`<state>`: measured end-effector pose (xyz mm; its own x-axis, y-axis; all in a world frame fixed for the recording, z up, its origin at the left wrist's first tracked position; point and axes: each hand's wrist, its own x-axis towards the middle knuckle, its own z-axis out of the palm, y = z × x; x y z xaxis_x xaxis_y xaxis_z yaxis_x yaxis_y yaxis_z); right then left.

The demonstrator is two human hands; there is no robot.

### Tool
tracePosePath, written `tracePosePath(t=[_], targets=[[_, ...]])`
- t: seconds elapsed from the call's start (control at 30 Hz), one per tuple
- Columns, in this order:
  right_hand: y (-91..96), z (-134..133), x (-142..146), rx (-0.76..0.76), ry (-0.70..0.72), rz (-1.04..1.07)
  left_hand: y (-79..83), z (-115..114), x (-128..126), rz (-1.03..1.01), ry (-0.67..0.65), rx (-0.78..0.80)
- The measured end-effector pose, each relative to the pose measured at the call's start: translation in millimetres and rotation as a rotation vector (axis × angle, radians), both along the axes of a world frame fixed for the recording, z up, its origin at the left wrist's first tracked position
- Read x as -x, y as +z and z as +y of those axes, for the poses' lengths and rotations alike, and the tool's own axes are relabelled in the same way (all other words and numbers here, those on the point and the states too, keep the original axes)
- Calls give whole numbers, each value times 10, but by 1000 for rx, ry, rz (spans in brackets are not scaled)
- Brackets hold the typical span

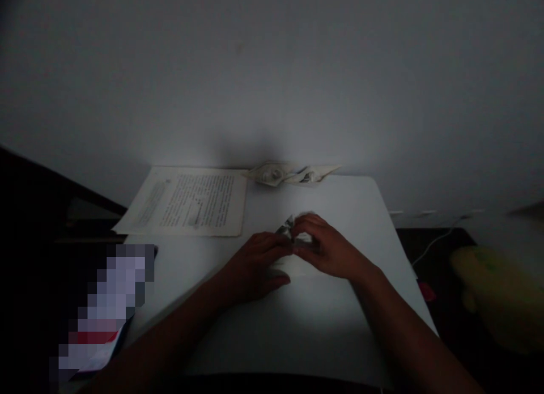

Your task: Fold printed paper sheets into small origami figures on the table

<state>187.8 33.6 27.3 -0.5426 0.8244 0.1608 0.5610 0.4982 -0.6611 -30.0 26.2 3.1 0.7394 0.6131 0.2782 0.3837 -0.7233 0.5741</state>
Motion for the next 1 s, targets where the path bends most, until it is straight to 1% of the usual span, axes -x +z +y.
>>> tracePosePath(t=[0.13, 0.33, 0.7, 1.0], targets=[[21, -82, -54, 39, 46, -18, -12, 9, -21, 24, 14, -12], [14, -185, -129, 86, 37, -144, -10, -8, -10, 34, 17, -16], [24, -198, -132, 66, 33, -125, 19, -6, 9, 5, 32, 18], [42, -177, -134, 118, 42, -100, 23, 0, 11, -15, 45, 31]])
